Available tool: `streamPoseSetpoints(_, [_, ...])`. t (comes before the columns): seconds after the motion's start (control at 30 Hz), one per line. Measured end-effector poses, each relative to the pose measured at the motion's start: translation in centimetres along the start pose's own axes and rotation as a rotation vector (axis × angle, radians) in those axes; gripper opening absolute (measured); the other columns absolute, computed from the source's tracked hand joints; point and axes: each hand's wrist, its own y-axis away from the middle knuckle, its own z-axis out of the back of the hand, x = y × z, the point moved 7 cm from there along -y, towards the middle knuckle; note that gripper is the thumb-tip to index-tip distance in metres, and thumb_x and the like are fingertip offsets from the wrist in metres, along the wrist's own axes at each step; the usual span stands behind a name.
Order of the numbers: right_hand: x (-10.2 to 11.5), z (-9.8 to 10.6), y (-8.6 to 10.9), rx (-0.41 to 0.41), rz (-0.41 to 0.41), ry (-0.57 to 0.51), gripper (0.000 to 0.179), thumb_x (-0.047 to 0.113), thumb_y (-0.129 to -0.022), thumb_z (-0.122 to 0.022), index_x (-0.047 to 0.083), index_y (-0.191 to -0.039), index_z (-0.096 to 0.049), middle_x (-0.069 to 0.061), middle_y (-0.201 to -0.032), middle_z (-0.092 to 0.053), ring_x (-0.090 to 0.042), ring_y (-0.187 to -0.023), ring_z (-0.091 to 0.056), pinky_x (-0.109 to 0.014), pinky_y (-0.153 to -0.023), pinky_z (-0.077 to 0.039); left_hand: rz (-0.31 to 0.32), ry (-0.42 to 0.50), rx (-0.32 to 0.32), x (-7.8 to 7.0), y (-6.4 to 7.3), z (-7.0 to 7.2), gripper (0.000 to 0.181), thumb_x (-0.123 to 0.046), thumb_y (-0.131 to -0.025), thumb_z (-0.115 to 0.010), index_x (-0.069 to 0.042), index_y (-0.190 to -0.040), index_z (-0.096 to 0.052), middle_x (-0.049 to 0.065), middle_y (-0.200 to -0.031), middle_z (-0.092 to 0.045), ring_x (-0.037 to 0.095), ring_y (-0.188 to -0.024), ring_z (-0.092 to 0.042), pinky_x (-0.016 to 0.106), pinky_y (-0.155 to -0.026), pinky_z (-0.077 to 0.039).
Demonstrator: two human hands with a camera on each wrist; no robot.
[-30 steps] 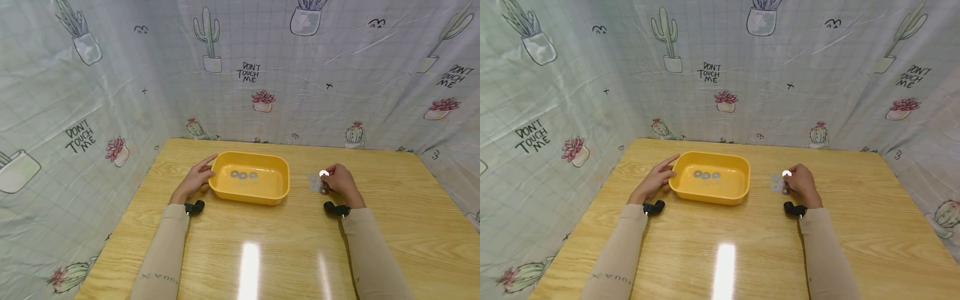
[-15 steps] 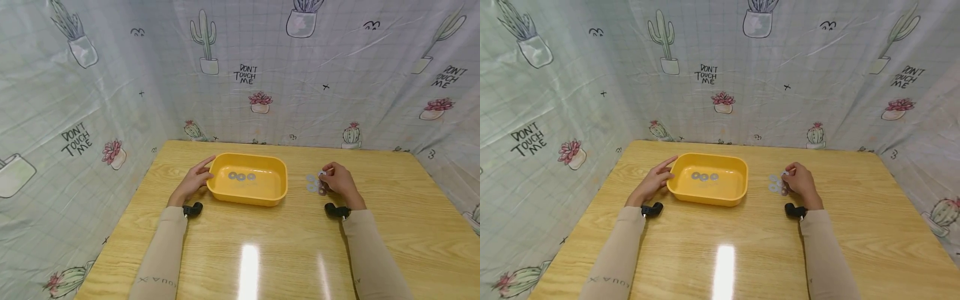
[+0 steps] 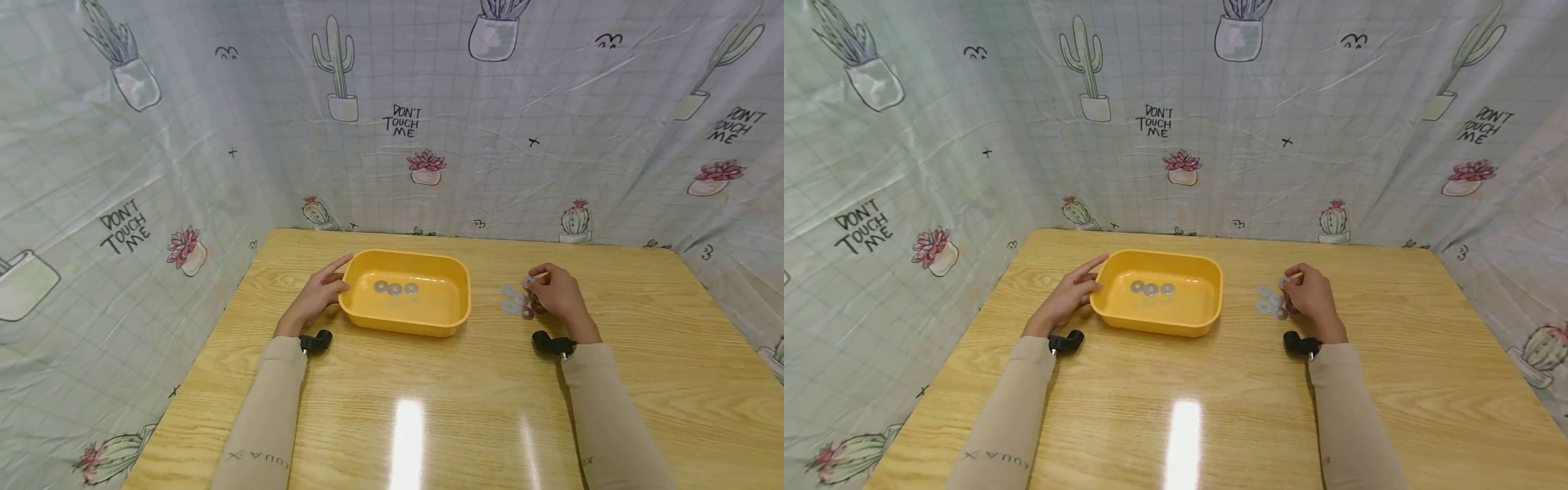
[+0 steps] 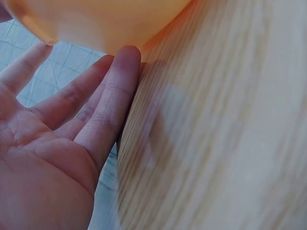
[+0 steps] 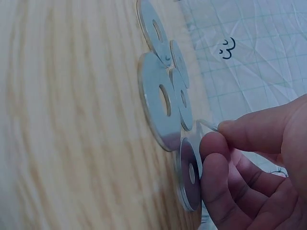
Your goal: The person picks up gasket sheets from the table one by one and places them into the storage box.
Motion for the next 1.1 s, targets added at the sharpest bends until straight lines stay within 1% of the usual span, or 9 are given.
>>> streamPoseSetpoints(0.17, [0.02,0.07,0.02,-0.013,-0.005,0.002,0.03,0.01,-0.102,-0.055,-0.005,-0.127,-0.058,-0.02,-0.091,-0.068,-0.02,-0.069,-0.062,-0.029,-0.058,-0.049,0.006,0.002,-0.002,0.12,-0.08,0.0,0.066,-0.01,-0.101,-0.056,-0.033,-0.16,-0.038,0.021,-0.148,-0.053,0.042,-0.127,-0.058,0.028,-0.085,-0.061])
streamPoseSetpoints(0.3, [-0.07,0.18,0.02,-0.031,0.006,-0.008,0.03,0.01,-0.102,-0.053,-0.004,-0.128,-0.059,-0.021,-0.092,-0.069,-0.017,-0.068,-0.065,-0.029,-0.056,-0.05,0.007,-0.006,-0.003,0.24,-0.16,0.05,0.065,-0.01,-0.101,-0.057,-0.034,-0.159,-0.038,0.021,-0.148,-0.053,0.042,-0.126,-0.059,0.03,-0.085,-0.061])
streamPoseSetpoints(0.53, [-0.31,0.35,-0.07,-0.063,0.015,-0.091,0.032,0.01,-0.104,-0.054,-0.004,-0.131,-0.061,-0.022,-0.099,-0.064,-0.012,-0.067,-0.066,-0.026,-0.055,-0.054,0.003,-0.009,-0.001,0.14,-0.15,-0.02,0.065,-0.011,-0.101,-0.057,-0.034,-0.159,-0.038,0.02,-0.147,-0.054,0.041,-0.124,-0.06,0.03,-0.085,-0.062])
streamPoseSetpoints(0.63, [-0.35,0.41,-0.16,-0.068,0.022,-0.161,0.034,0.01,-0.104,-0.054,-0.006,-0.134,-0.059,-0.022,-0.101,-0.063,-0.009,-0.066,-0.067,-0.024,-0.058,-0.056,-0.001,-0.011,0.0,0.05,-0.15,-0.06,0.066,-0.011,-0.101,-0.057,-0.031,-0.16,-0.037,0.021,-0.147,-0.053,0.042,-0.124,-0.06,0.031,-0.085,-0.062])
streamPoseSetpoints(0.7, [-0.39,0.41,-0.22,-0.066,0.017,-0.222,0.035,0.009,-0.105,-0.054,-0.005,-0.136,-0.058,-0.019,-0.102,-0.062,-0.007,-0.067,-0.068,-0.022,-0.06,-0.058,-0.003,-0.01,0.001,0.04,-0.18,-0.06,0.066,-0.011,-0.101,-0.056,-0.03,-0.161,-0.036,0.021,-0.148,-0.053,0.042,-0.125,-0.06,0.031,-0.085,-0.062])
streamPoseSetpoints(0.8, [-0.42,0.34,-0.31,-0.059,0.006,-0.32,0.037,0.009,-0.105,-0.053,-0.005,-0.139,-0.056,-0.011,-0.098,-0.062,-0.007,-0.069,-0.069,-0.023,-0.062,-0.059,-0.003,-0.008,0.001,0.09,-0.21,0.01,0.066,-0.01,-0.101,-0.056,-0.03,-0.161,-0.036,0.02,-0.148,-0.053,0.042,-0.126,-0.059,0.031,-0.086,-0.062])
streamPoseSetpoints(0.87, [-0.39,0.29,-0.38,-0.061,0.002,-0.365,0.037,0.008,-0.105,-0.054,-0.005,-0.139,-0.056,-0.005,-0.094,-0.063,-0.006,-0.069,-0.069,-0.023,-0.063,-0.06,-0.001,-0.007,0.0,0.15,-0.23,0.08,0.066,-0.01,-0.101,-0.056,-0.031,-0.16,-0.036,0.02,-0.148,-0.053,0.041,-0.126,-0.059,0.031,-0.086,-0.062])
streamPoseSetpoints(0.97, [-0.12,0.2,-0.42,-0.058,0.018,-0.416,0.038,0.008,-0.104,-0.055,-0.006,-0.139,-0.056,0.001,-0.089,-0.065,-0.006,-0.07,-0.07,-0.023,-0.064,-0.06,0.002,-0.006,-0.002,0.19,-0.22,0.15,0.066,-0.01,-0.101,-0.056,-0.032,-0.16,-0.037,0.02,-0.148,-0.053,0.042,-0.126,-0.059,0.031,-0.085,-0.062])
streamPoseSetpoints(1.1, [0.5,0.05,-0.29,-0.033,0.05,-0.483,0.039,0.008,-0.104,-0.056,-0.008,-0.14,-0.054,0.001,-0.089,-0.068,-0.005,-0.072,-0.071,-0.023,-0.066,-0.061,0.003,-0.006,-0.001,0.23,-0.22,0.13,0.066,-0.01,-0.101,-0.056,-0.029,-0.161,-0.035,0.021,-0.149,-0.052,0.043,-0.126,-0.059,0.03,-0.085,-0.061])
